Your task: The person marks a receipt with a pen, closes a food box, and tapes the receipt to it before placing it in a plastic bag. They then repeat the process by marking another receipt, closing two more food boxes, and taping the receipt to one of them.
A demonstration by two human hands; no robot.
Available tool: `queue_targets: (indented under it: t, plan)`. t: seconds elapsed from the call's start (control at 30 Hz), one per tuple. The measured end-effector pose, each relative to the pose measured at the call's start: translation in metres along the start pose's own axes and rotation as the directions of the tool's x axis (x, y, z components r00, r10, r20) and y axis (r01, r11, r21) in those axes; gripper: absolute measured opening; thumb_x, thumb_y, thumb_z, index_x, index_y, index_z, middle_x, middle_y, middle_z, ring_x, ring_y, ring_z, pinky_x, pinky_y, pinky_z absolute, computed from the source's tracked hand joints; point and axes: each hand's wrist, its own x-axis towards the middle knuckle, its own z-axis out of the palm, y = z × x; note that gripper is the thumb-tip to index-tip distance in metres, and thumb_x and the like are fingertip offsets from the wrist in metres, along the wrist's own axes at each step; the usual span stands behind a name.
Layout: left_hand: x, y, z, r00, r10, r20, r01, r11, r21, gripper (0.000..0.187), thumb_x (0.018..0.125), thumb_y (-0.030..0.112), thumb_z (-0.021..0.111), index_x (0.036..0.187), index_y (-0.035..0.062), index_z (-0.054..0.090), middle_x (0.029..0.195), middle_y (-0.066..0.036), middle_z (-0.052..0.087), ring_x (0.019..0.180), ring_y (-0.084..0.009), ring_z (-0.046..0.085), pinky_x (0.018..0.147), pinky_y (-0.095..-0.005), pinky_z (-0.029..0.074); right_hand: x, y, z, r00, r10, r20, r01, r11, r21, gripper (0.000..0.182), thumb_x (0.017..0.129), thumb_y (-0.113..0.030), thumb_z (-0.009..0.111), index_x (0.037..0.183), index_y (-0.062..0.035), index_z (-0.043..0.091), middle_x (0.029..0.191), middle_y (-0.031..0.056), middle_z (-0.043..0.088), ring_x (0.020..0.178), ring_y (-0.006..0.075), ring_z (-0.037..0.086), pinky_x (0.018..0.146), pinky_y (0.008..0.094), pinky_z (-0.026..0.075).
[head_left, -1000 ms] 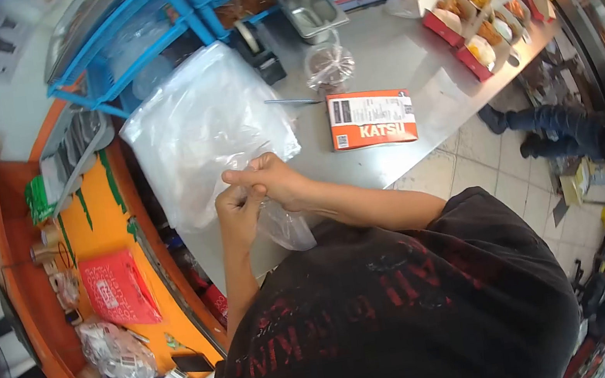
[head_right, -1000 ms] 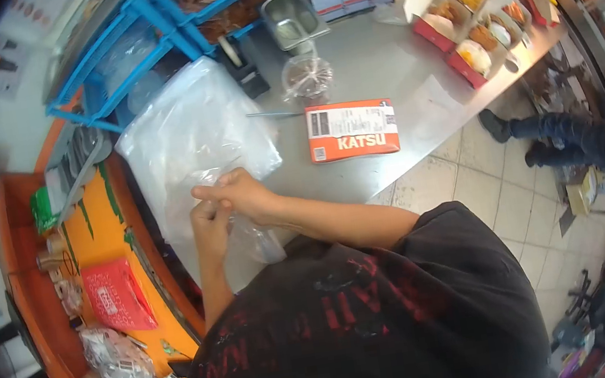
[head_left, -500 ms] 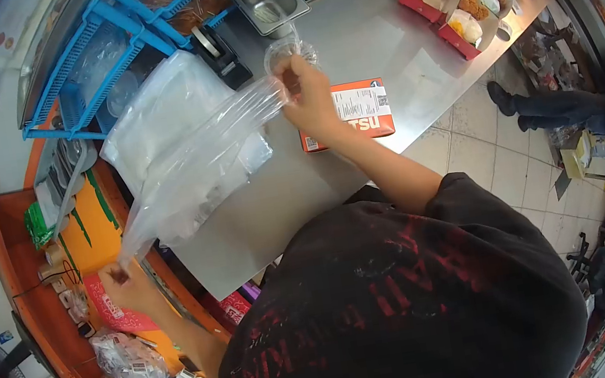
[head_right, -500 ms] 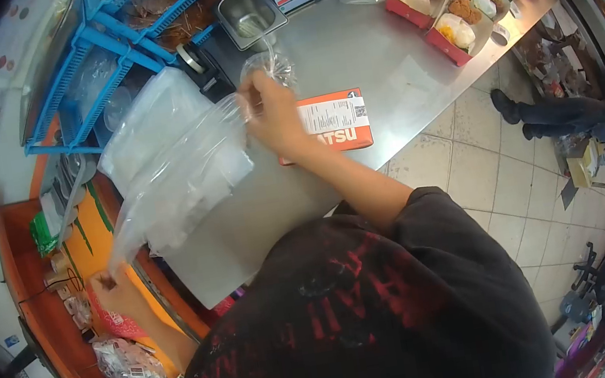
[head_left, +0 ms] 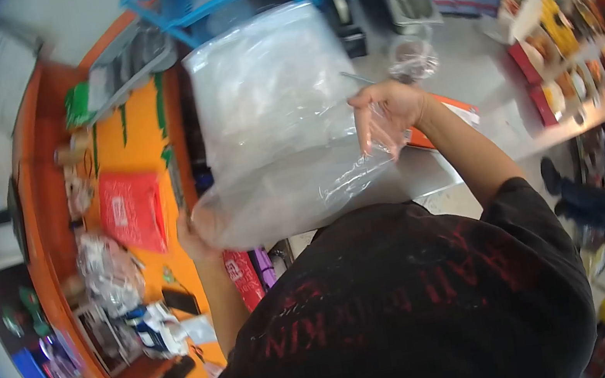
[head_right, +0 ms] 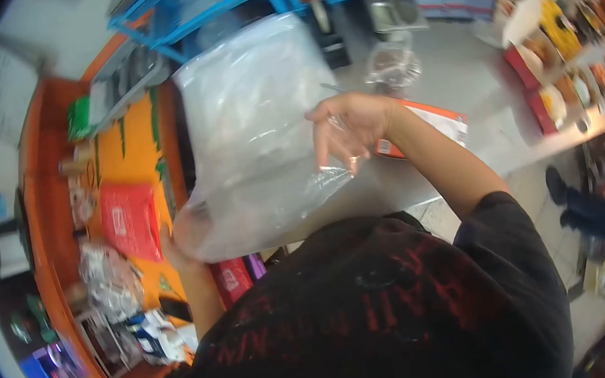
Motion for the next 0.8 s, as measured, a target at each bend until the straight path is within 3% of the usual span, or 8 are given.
queue_targets:
  t: [0.07,0.13,0.2,0.37,0.43,0.67,0.73,0.8]
  plan:
    - [0.063,-0.005,-0.038,0.949,0.194,0.249,-0.297,0.818,0.492,0.039,0.083,0.031,0.059,0.108,0.0014,0.053,0.109,-0.016,0.058,0.098,-0.0314,0.056,0.089,-0.0404,0.044,0.032,0.011,-0.003,0.949,0.115,0.292,-0.155,0.981,0.118,0.066,0.093,-0.040,0.027,0.107,0.0190,0.054,0.051,0.0196,0.057,0.027,0.0174,0.039,0.026,0.0236,0.029]
    - [0.021,-0.013,0.033,0.458,0.624,0.633,-0.698,-0.189,0.691,0.052,0.076,0.024,0.068,0.119,0.0008,0.048,0.107,-0.016,0.059,0.099,-0.0324,0.056,0.089,-0.0430,0.044,0.064,0.007,-0.003,0.915,0.130,0.381,-0.192,0.973,0.130,0.068,0.093,-0.042,0.027,0.111,0.0181,0.052,0.051,0.0186,0.057,0.028,0.0167,0.040,0.027,0.0231,0.030]
    - [0.003,-0.027,0.070,0.333,0.376,0.865,-0.831,-0.316,0.457,0.060,0.071,0.025,0.072,0.120,-0.0012,0.049,0.105,-0.013,0.060,0.092,-0.0288,0.058,0.081,-0.0391,0.046,0.086,0.001,-0.004,0.862,0.110,0.494,-0.246,0.944,0.220,0.073,0.093,-0.047,0.025,0.119,0.0165,0.047,0.050,0.0166,0.057,0.031,0.0151,0.041,0.030,0.0220,0.033]
    - [0.045,-0.075,0.057,0.905,-0.107,0.412,-0.238,0.676,0.698,0.032,0.082,0.024,0.065,0.103,-0.0009,0.060,0.085,-0.008,0.064,0.080,-0.0176,0.060,0.070,-0.0291,0.046,0.085,-0.005,-0.027,0.959,-0.008,-0.283,-0.089,0.940,-0.329,0.086,0.088,-0.065,0.028,0.127,0.0115,0.041,0.104,0.0251,0.056,0.085,0.0227,0.058,0.072,0.0309,0.048]
    - [0.044,-0.085,0.070,0.918,0.051,0.394,-0.291,0.762,0.578,0.027,0.085,0.022,0.062,0.100,-0.0010,0.061,0.082,-0.008,0.064,0.076,-0.0146,0.059,0.067,-0.0271,0.046,0.071,0.019,-0.003,0.804,-0.150,-0.576,-0.040,0.952,-0.303,0.084,0.083,-0.058,0.052,0.140,-0.0003,0.030,0.142,0.0221,0.030,0.129,0.0284,0.033,0.108,0.0357,0.027]
    - [0.063,-0.074,0.010,0.957,-0.039,0.287,-0.222,0.542,0.811,0.020,0.087,0.016,0.059,0.096,-0.0019,0.058,0.075,-0.009,0.060,0.056,-0.0128,0.059,0.046,-0.0252,0.047,0.027,0.040,0.027,0.618,-0.182,-0.765,-0.658,0.413,-0.630,0.068,0.066,-0.025,0.073,0.122,0.0030,0.045,0.108,0.0250,0.057,0.101,0.0386,0.055,0.089,0.0424,0.044]
    - [0.063,-0.081,0.006,0.959,-0.020,0.284,-0.216,0.600,0.771,0.019,0.086,0.014,0.059,0.095,-0.0028,0.056,0.071,-0.007,0.057,0.047,-0.0133,0.057,0.037,-0.0262,0.045,0.031,0.033,0.054,0.605,-0.764,-0.223,-0.254,0.080,-0.964,0.053,0.070,-0.023,0.072,0.113,0.0007,0.053,0.098,0.0206,0.061,0.084,0.0335,0.061,0.078,0.0390,0.050]
    - [0.058,-0.073,0.013,0.971,-0.087,0.223,-0.138,0.560,0.817,0.020,0.084,0.014,0.061,0.095,-0.0019,0.056,0.073,-0.009,0.058,0.060,-0.0201,0.062,0.052,-0.0320,0.051,0.049,0.040,0.076,0.889,-0.246,-0.385,-0.032,0.808,-0.589,0.023,0.078,-0.009,0.067,0.097,0.0021,0.061,0.087,0.0123,0.063,0.084,0.0171,0.061,0.067,0.0281,0.051]
